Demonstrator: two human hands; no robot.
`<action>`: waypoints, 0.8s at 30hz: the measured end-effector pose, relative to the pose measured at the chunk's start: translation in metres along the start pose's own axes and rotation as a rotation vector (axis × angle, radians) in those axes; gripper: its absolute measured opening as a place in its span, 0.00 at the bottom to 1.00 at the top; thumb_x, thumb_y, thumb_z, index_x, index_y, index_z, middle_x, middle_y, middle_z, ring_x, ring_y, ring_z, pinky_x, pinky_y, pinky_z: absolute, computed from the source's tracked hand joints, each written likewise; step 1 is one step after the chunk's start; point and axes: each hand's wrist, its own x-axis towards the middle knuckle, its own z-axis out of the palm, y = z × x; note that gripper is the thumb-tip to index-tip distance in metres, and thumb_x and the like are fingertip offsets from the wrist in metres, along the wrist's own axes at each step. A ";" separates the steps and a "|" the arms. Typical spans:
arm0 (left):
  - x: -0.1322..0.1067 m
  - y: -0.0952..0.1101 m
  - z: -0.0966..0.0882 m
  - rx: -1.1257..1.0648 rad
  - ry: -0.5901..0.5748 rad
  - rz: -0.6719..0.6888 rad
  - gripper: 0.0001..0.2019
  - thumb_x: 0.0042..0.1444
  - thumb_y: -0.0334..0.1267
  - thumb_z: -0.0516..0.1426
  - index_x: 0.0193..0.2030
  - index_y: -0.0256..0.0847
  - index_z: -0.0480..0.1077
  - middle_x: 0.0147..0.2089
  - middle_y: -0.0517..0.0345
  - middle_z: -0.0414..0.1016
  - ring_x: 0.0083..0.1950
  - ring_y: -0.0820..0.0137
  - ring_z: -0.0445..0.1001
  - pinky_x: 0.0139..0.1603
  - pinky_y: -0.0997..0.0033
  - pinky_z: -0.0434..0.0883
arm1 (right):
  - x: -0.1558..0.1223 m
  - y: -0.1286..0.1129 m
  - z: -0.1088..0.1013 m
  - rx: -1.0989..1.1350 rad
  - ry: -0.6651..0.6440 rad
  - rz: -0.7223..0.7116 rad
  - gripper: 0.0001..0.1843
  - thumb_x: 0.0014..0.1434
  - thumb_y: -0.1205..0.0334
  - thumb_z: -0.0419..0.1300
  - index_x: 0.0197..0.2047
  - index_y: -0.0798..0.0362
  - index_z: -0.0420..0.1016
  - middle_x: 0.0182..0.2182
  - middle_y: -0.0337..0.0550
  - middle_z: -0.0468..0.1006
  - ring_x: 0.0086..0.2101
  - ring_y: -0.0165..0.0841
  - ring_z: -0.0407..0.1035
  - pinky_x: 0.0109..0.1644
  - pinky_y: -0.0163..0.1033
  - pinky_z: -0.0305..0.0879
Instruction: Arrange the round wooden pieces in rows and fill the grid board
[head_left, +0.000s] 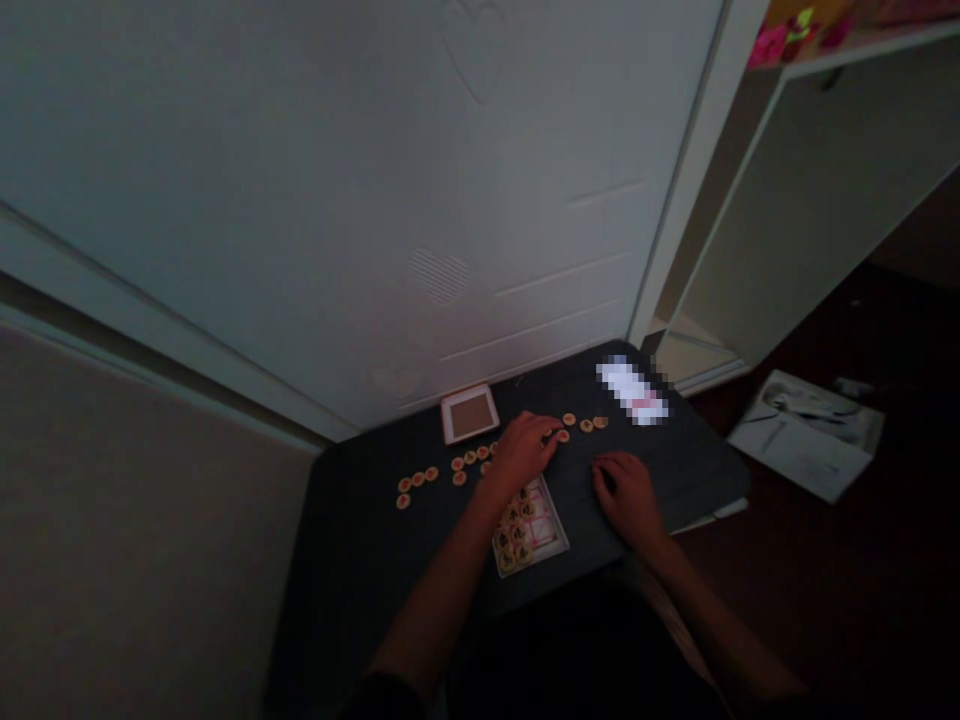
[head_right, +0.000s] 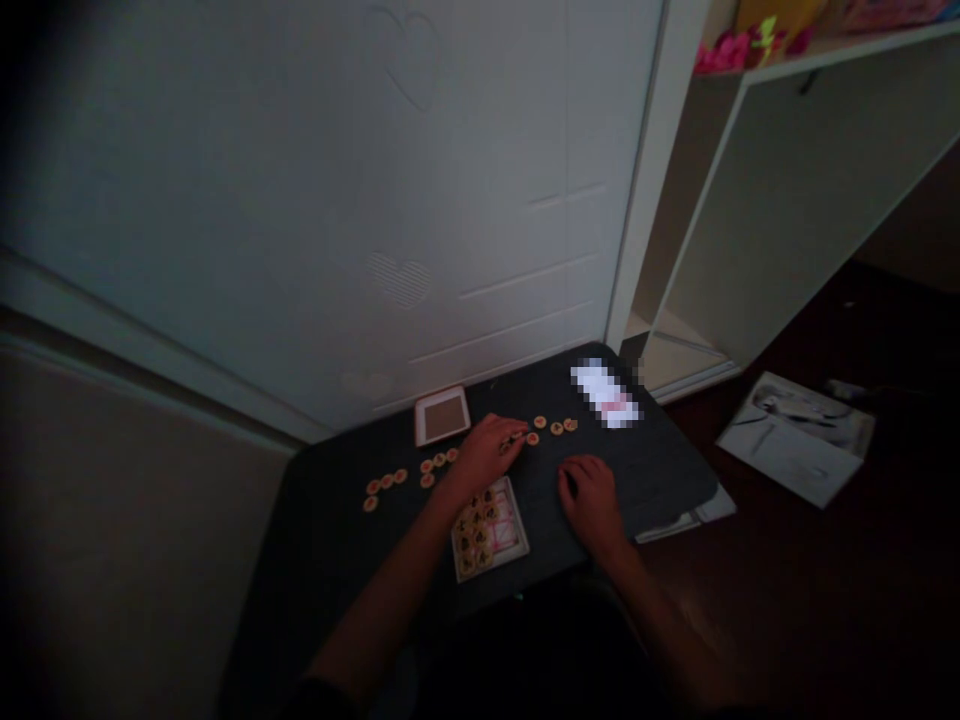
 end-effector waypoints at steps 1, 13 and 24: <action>0.008 0.002 0.006 0.013 -0.020 0.020 0.13 0.66 0.36 0.55 0.54 0.45 0.75 0.55 0.55 0.80 0.54 0.63 0.74 0.58 0.58 0.70 | 0.001 0.001 0.000 0.006 0.019 0.020 0.08 0.65 0.62 0.57 0.43 0.50 0.78 0.42 0.48 0.81 0.45 0.43 0.72 0.54 0.52 0.67; 0.024 0.015 0.034 0.128 -0.193 0.138 0.20 0.65 0.30 0.52 0.60 0.52 0.72 0.59 0.56 0.77 0.57 0.60 0.70 0.59 0.55 0.66 | 0.004 0.000 -0.006 0.129 0.139 0.120 0.11 0.66 0.59 0.55 0.45 0.49 0.78 0.40 0.49 0.81 0.44 0.44 0.73 0.53 0.54 0.69; -0.032 0.032 0.009 0.048 -0.123 0.075 0.19 0.67 0.31 0.50 0.62 0.49 0.71 0.63 0.58 0.74 0.58 0.61 0.72 0.65 0.50 0.65 | 0.004 0.000 -0.007 0.131 0.105 0.100 0.10 0.66 0.60 0.56 0.46 0.49 0.78 0.42 0.48 0.82 0.44 0.43 0.74 0.53 0.53 0.69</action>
